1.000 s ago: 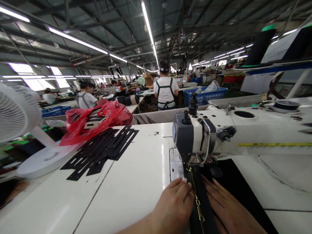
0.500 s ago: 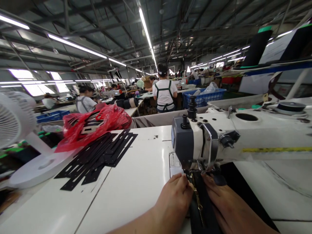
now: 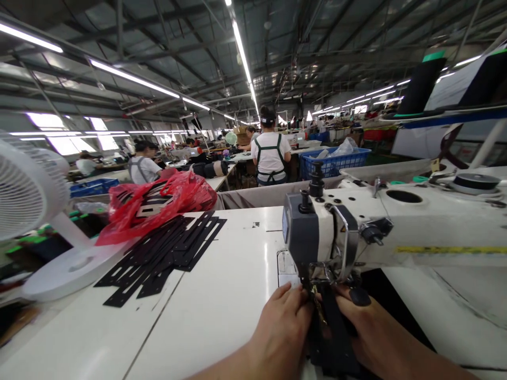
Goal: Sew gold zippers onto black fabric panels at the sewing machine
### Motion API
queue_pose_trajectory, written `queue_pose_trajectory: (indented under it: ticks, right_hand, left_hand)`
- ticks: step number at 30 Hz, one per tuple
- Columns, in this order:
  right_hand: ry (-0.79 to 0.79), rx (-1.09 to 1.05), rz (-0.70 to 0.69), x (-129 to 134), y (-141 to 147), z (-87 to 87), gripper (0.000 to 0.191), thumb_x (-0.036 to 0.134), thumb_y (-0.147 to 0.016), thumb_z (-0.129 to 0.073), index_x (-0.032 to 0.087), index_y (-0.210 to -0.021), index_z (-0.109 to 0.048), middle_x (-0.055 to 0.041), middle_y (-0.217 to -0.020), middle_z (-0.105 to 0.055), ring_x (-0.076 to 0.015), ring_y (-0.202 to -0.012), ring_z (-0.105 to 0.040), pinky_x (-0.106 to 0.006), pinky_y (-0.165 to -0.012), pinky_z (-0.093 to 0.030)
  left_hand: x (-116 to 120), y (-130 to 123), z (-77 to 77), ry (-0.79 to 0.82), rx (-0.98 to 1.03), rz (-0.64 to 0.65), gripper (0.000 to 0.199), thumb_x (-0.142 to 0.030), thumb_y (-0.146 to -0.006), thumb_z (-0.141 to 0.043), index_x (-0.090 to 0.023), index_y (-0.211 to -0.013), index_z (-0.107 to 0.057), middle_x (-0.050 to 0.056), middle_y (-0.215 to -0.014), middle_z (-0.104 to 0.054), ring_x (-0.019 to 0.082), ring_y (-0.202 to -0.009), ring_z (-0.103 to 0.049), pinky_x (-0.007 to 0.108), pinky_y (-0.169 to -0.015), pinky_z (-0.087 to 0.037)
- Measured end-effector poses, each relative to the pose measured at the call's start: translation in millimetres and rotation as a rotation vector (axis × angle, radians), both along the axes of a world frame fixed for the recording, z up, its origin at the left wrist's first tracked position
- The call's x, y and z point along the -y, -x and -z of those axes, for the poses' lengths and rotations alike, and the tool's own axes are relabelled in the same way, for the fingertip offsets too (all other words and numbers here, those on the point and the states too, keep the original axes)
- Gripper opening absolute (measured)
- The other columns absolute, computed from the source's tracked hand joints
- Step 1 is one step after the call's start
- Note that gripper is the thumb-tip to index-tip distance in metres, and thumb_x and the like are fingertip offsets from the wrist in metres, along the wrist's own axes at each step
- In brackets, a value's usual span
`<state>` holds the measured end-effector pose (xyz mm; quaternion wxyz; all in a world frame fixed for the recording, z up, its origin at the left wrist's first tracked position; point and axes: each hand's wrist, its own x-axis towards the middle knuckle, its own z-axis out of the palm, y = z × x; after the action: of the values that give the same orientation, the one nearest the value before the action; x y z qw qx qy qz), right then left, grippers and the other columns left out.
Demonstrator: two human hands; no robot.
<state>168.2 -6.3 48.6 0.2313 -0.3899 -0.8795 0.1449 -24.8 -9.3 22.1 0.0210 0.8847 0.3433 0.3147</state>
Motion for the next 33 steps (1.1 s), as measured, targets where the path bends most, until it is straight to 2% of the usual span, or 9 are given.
queue_pose_trajectory:
  ticks: [4,10,13,19,23,26,29,31,33]
  right_hand:
    - [0.089,-0.038,-0.03,-6.0,6.0,-3.9,0.018,0.006,-0.078,-0.046,0.019,-0.082,-0.058,-0.0039,-0.088,-0.064,-0.0148,-0.079,-0.06,-0.022,-0.071,-0.047]
    - [-0.176,-0.066,0.103,-14.5,3.4,11.8,0.021,0.009,-0.075,-0.04,0.018,-0.078,-0.059,-0.0065,-0.079,-0.065,-0.0182,-0.075,-0.061,-0.027,-0.069,-0.047]
    - [-0.19,-0.05,0.205,-15.9,3.1,17.2,0.023,0.015,-0.076,-0.039,0.019,-0.071,-0.061,-0.0069,-0.073,-0.065,-0.0186,-0.069,-0.062,-0.027,-0.065,-0.048]
    - [0.002,0.063,0.399,-23.5,8.9,18.2,0.024,0.023,-0.078,-0.046,0.02,-0.06,-0.062,-0.0048,-0.065,-0.066,-0.0202,-0.065,-0.064,-0.026,-0.056,-0.045]
    - [0.007,0.08,0.46,-35.1,11.4,20.6,0.028,0.019,-0.078,-0.044,0.018,-0.056,-0.061,-0.0085,-0.062,-0.065,-0.0213,-0.058,-0.062,-0.028,-0.051,-0.042]
    - [-0.023,0.067,0.469,-25.9,5.8,22.1,0.027,0.022,-0.081,-0.043,0.017,-0.064,-0.063,-0.0086,-0.066,-0.065,-0.0209,-0.06,-0.062,-0.03,-0.054,-0.046]
    - [-0.122,0.012,0.355,6.5,-6.9,21.8,0.025,0.024,-0.084,-0.042,0.019,-0.088,-0.066,-0.0085,-0.09,-0.067,-0.0215,-0.085,-0.064,-0.033,-0.075,-0.052]
    - [-0.234,-0.04,0.147,31.1,-16.5,21.7,0.028,0.023,-0.083,-0.046,0.023,-0.104,-0.065,-0.0065,-0.106,-0.065,-0.0214,-0.101,-0.06,-0.033,-0.087,-0.05]
    - [-0.272,-0.044,-0.01,48.2,-24.3,22.2,0.038,0.017,-0.08,-0.048,0.027,-0.114,-0.061,-0.0026,-0.111,-0.064,-0.0203,-0.107,-0.058,-0.032,-0.093,-0.048]
  left_hand:
    - [3.9,-4.5,1.2,-0.024,-0.001,-0.075,0.019,-0.016,-0.074,-0.055,-0.015,-0.093,-0.059,0.008,-0.092,-0.061,0.023,-0.085,-0.059,0.043,-0.084,-0.047]
    - [7.4,-7.9,-0.1,-0.209,-0.085,-0.072,0.008,-0.018,-0.087,-0.051,-0.016,-0.09,-0.058,0.004,-0.08,-0.058,0.02,-0.071,-0.053,0.035,-0.062,-0.046]
    - [7.1,-8.5,-1.1,-0.272,-0.102,-0.076,0.014,-0.02,-0.091,-0.046,-0.016,-0.092,-0.058,0.004,-0.077,-0.055,0.019,-0.067,-0.051,0.032,-0.057,-0.043]
    - [7.6,-9.6,-4.8,-0.232,-0.143,-0.068,0.018,-0.018,-0.092,-0.042,-0.014,-0.086,-0.059,0.005,-0.077,-0.054,0.019,-0.067,-0.05,0.032,-0.057,-0.044]
    - [10.7,-8.7,-10.3,-0.144,-0.169,-0.065,0.013,-0.015,-0.088,-0.047,-0.013,-0.086,-0.06,0.006,-0.079,-0.057,0.02,-0.07,-0.053,0.035,-0.059,-0.048]
    - [17.4,-2.9,-15.2,-0.056,-0.15,-0.043,0.016,-0.015,-0.087,-0.05,-0.012,-0.1,-0.059,0.009,-0.09,-0.061,0.022,-0.082,-0.058,0.04,-0.071,-0.052]
    - [26.4,5.5,-13.6,-0.098,-0.091,0.032,0.022,-0.017,-0.09,-0.045,-0.009,-0.107,-0.057,0.012,-0.104,-0.064,0.022,-0.096,-0.061,0.037,-0.084,-0.052]
    - [31.2,8.6,-9.3,-0.187,-0.065,0.058,0.023,-0.016,-0.092,-0.039,-0.009,-0.101,-0.06,0.011,-0.106,-0.065,0.021,-0.098,-0.062,0.034,-0.085,-0.053]
    - [33.8,8.3,-5.8,-0.265,-0.069,0.056,0.027,-0.014,-0.093,-0.036,-0.009,-0.096,-0.062,0.011,-0.104,-0.067,0.021,-0.096,-0.064,0.033,-0.084,-0.054]
